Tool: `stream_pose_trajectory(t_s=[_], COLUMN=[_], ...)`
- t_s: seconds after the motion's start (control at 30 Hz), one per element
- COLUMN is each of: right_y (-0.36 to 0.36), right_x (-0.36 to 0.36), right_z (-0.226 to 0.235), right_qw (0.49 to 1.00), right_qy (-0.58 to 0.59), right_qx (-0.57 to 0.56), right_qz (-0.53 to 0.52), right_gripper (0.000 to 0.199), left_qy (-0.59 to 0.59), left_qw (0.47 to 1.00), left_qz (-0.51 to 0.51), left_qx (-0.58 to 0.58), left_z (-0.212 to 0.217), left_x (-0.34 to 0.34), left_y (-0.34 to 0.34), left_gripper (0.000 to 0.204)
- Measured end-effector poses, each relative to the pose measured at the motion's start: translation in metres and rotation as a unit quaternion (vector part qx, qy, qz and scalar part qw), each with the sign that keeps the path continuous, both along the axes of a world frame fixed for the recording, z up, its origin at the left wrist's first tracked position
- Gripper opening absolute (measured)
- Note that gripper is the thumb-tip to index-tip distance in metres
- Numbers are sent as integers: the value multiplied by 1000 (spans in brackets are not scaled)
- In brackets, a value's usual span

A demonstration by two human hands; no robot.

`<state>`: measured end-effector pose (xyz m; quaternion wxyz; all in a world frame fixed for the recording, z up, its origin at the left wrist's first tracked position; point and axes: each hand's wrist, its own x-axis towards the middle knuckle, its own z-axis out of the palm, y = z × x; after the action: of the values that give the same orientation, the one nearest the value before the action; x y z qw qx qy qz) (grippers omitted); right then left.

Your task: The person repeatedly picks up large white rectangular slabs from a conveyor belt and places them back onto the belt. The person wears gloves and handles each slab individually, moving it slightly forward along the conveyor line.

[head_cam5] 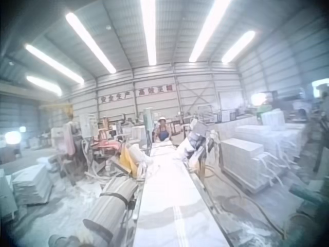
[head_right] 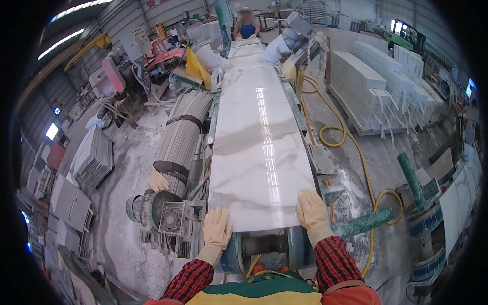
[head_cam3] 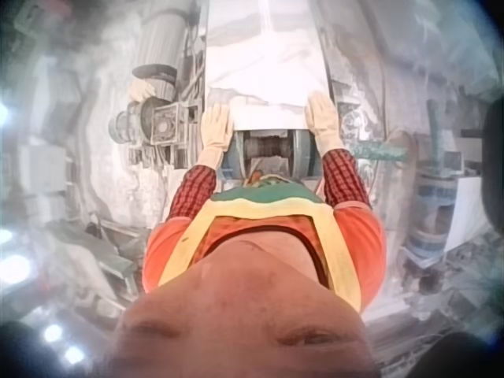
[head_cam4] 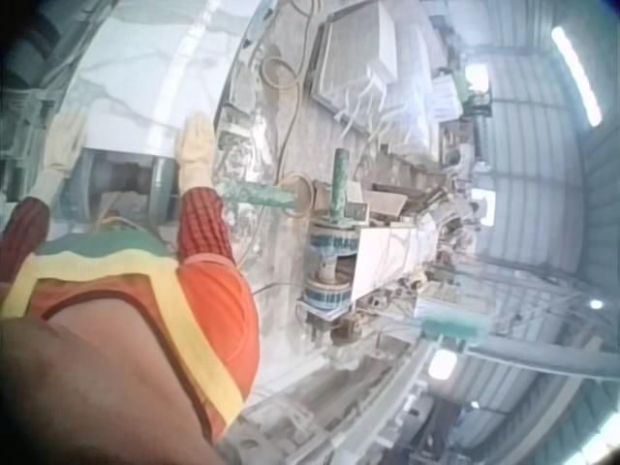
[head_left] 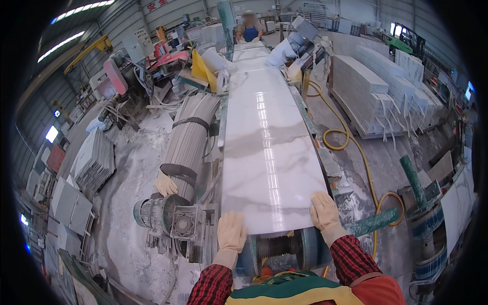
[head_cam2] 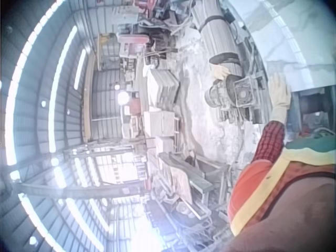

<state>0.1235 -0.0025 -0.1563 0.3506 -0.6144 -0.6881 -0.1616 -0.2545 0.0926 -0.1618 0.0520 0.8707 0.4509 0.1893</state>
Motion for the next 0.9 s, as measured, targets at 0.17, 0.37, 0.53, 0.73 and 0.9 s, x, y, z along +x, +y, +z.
stream_pose_trajectory(t_s=[0.17, 0.37, 0.53, 0.73, 0.9], right_y=[-2, -6, -7, -15, -19], right_x=[-1, -4, -4, -5, -5], right_z=[0, 4, 1, 3, -3], right_qw=[1000, 1000, 1000, 999, 1000], right_qy=[-2, 3, 4, 16, 6], right_qx=[-1, -11, -12, -47, -18], right_qz=[-1, -3, 2, 3, -2], right_gripper=[28, 27, 27, 32, 31], left_qy=[12, 2, -8, -15, -20], left_qw=[1000, 1000, 1000, 1000, 1000], left_qz=[5, 0, 0, -2, -1], left_qx=[-27, -13, 11, 16, 0], left_z=[9, 6, -2, -2, 3], left_x=[1, -1, -4, -6, -6], left_y=[-5, -8, -10, -14, -19], left_gripper=[54, 54, 54, 54, 54])
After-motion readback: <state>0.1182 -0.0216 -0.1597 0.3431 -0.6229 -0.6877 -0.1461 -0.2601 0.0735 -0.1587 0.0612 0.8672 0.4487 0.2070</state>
